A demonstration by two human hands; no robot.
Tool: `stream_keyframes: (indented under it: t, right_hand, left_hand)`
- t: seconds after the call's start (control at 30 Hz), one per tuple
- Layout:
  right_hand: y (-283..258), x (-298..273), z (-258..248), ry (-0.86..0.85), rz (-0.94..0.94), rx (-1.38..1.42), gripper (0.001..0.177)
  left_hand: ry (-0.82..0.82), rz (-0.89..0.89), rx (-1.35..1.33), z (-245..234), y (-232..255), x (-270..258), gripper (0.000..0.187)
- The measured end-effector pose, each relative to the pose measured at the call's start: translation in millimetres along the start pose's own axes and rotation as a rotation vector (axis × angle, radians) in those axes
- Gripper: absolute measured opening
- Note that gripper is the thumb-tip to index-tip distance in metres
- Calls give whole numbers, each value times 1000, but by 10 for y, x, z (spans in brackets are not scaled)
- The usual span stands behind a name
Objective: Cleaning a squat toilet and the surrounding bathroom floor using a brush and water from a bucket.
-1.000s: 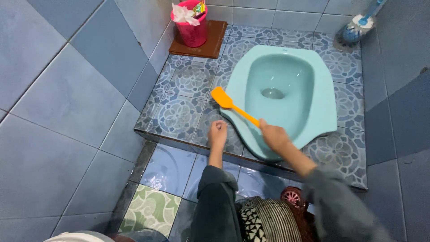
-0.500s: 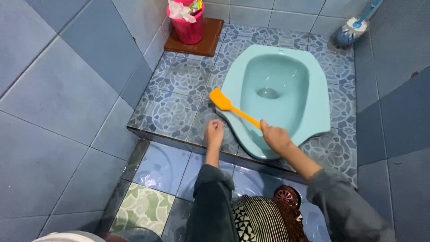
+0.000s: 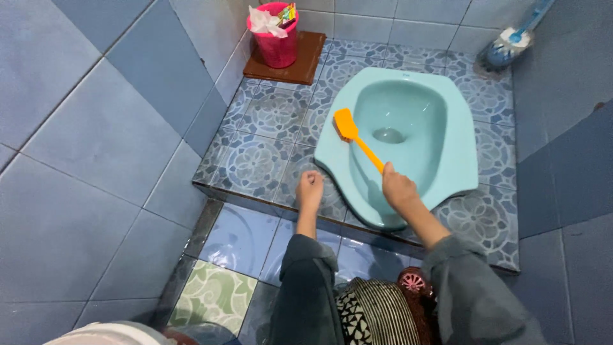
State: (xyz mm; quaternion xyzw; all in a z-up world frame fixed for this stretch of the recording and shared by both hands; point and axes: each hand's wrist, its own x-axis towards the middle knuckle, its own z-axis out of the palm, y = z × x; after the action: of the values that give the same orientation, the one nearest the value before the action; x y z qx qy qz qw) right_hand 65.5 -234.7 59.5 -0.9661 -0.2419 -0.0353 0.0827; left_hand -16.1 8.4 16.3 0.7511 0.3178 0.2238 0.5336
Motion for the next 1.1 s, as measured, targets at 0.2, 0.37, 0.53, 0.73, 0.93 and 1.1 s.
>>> stream_keyframes:
  t: [0.2, 0.37, 0.53, 0.73, 0.93, 1.1]
  right_hand:
    - [-20, -160, -15, -108, -45, 2, 12]
    - [98, -318, -168, -144, 0, -6, 12]
    - [537, -1032, -499, -166, -230, -152, 25]
    - [727, -1453, -563, -364, -147, -246, 24]
    - [341, -934, -222, -218, -146, -174, 21]
    - [459, -1088, -216, -227, -134, -181, 32]
  left_hand:
    - [-5, 43, -35, 171, -301, 149, 23]
    - [-31, 32, 59, 96, -41, 63, 27]
    - [-70, -24, 83, -6, 210, 7, 27]
    - [40, 37, 23, 215, 222, -120, 25]
    - [-41, 31, 24, 302, 530, -266, 26]
    - [28, 43, -5, 396, 485, -215, 23]
